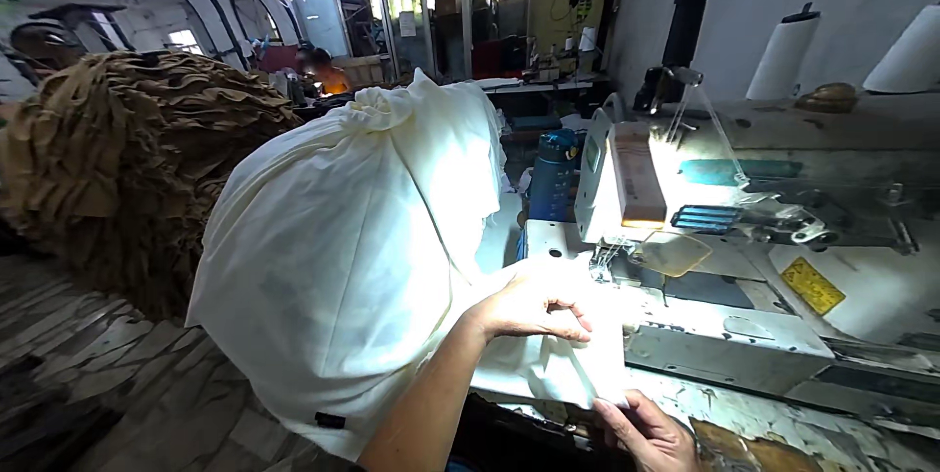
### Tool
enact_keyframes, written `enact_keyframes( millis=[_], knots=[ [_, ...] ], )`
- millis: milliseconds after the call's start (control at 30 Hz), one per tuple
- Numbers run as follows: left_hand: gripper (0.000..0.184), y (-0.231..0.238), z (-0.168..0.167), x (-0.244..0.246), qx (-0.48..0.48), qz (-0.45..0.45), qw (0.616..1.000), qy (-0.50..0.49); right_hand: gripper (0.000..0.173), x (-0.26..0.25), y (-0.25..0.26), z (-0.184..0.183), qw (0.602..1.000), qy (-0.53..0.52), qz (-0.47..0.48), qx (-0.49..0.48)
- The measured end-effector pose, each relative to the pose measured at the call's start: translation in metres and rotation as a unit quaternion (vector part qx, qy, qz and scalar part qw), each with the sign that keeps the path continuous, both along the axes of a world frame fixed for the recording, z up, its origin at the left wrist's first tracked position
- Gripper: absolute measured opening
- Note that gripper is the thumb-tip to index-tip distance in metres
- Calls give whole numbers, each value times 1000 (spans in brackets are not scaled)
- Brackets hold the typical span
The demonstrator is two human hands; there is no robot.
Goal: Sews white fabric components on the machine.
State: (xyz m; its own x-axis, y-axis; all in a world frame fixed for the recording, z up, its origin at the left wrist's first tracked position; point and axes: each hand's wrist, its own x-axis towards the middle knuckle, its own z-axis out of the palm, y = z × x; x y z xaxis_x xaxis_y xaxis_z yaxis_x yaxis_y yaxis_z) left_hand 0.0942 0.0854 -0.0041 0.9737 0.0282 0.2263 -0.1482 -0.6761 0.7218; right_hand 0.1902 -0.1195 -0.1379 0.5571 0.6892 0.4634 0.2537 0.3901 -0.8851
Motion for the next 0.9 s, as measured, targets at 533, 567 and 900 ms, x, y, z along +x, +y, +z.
enact_keyframes(
  millis=[533,567,900],
  knots=[
    [20,0,0,1,3,5,1000,6,7,0,-1,-1,1000,8,-3,-6],
    [20,0,0,1,2,5,1000,9,8,0,-1,-1,1000,9,-3,-7],
    [17,-3,5,-1,16,11,1000,23,6,1,-1,-1,1000,3,1,-7]
  ],
)
